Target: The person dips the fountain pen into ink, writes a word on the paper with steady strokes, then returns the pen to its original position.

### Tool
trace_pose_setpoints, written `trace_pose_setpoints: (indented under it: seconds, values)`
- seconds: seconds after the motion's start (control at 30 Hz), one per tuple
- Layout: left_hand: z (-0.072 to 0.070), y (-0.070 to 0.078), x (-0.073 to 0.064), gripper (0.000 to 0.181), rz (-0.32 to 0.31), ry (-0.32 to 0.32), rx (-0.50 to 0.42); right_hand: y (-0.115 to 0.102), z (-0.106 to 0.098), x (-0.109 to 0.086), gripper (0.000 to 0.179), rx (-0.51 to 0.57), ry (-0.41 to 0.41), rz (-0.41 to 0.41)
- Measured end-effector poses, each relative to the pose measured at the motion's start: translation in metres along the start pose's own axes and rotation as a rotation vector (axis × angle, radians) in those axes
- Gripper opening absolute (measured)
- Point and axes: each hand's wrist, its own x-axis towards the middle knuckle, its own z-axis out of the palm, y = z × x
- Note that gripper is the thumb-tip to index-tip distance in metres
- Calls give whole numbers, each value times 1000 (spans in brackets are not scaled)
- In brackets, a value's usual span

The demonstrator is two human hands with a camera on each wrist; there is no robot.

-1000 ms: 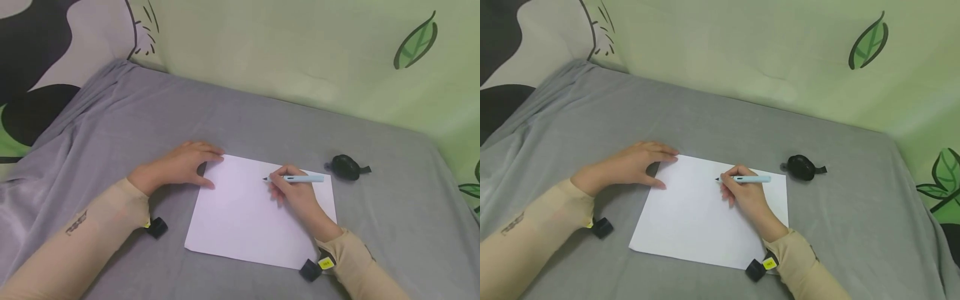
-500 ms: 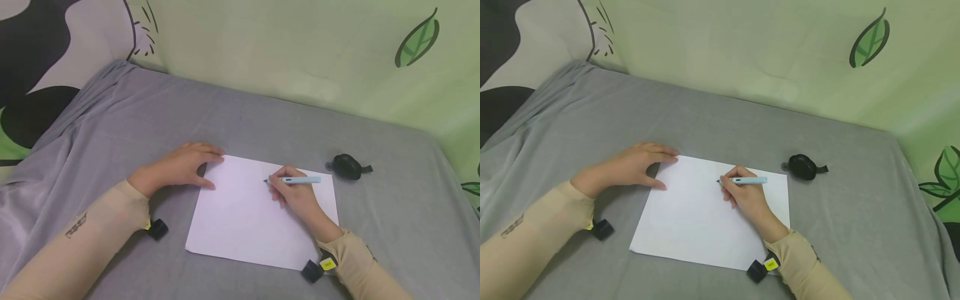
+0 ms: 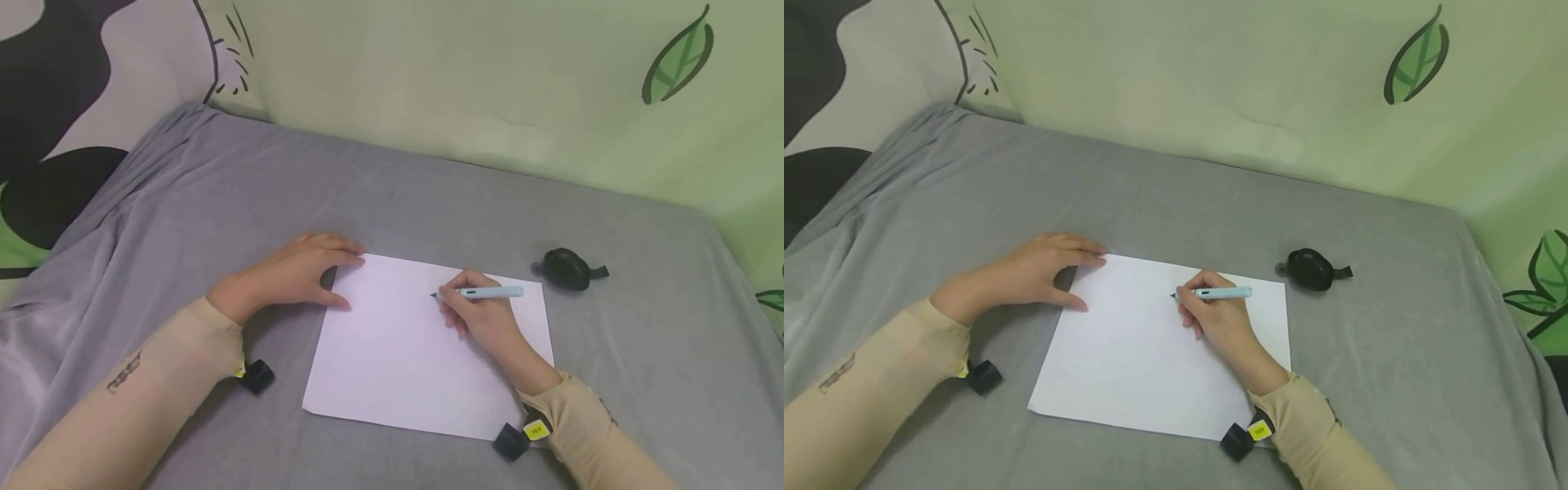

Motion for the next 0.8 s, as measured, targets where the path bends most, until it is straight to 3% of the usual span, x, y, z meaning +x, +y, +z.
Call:
trace_pose_setpoints:
  seconds: [0.8]
  values:
    - [1,0,0,68,-10,-1,1,2,-1,0,13,-8,35,15]
